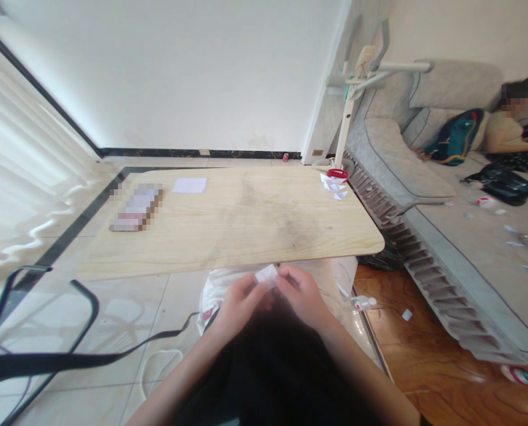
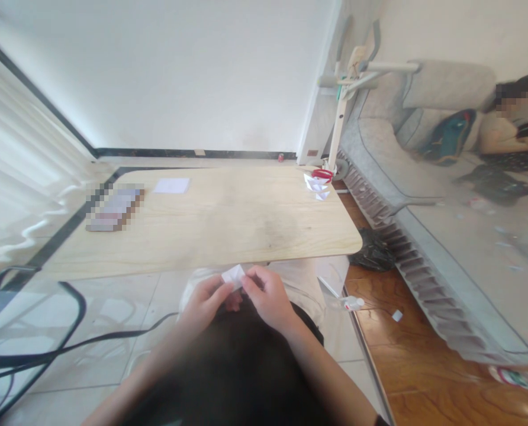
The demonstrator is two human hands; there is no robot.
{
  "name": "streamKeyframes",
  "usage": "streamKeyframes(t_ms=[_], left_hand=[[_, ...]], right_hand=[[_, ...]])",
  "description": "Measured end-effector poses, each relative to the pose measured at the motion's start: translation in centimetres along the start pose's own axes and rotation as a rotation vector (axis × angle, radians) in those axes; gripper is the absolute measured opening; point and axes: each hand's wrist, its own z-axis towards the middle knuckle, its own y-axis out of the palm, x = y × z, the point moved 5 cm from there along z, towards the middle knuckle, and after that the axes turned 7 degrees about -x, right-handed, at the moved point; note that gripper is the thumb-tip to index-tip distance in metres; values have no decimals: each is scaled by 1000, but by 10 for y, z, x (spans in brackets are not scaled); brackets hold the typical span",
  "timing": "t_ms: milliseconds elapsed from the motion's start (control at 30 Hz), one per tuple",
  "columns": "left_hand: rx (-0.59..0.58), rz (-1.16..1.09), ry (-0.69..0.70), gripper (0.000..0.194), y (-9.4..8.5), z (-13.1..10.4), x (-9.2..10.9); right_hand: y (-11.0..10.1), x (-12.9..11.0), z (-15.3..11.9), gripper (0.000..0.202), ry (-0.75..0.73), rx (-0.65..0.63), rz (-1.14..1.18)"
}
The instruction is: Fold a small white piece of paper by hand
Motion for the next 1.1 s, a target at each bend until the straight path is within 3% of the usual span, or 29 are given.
streamKeyframes(t_ms=[200,367,533,667,833,1000,1100], left_hand=[[-22,69,-4,38,1,-2,8],[25,48,-3,36,1,-4,2],[-34,39,-20,35,2,-3,-4],[13,31,3,34,-4,-2,5],[51,-23,-33,31,-6,-1,9],[114,-110,-23,27,-10,1,0],[125,-127,-20,23,-12,1,-4]], right_hand=[[0,3,1,19,12,40,24],[0,8,4,16,38,71,150],[-3,9,3,13,21,97,132],[-5,6,2,8,-31,123,55],[-5,-2,-1,6,-96,68,-66],[-1,-17,-5,30,-284,-76,-259],[2,-18,-4,31,-304,-107,-271]])
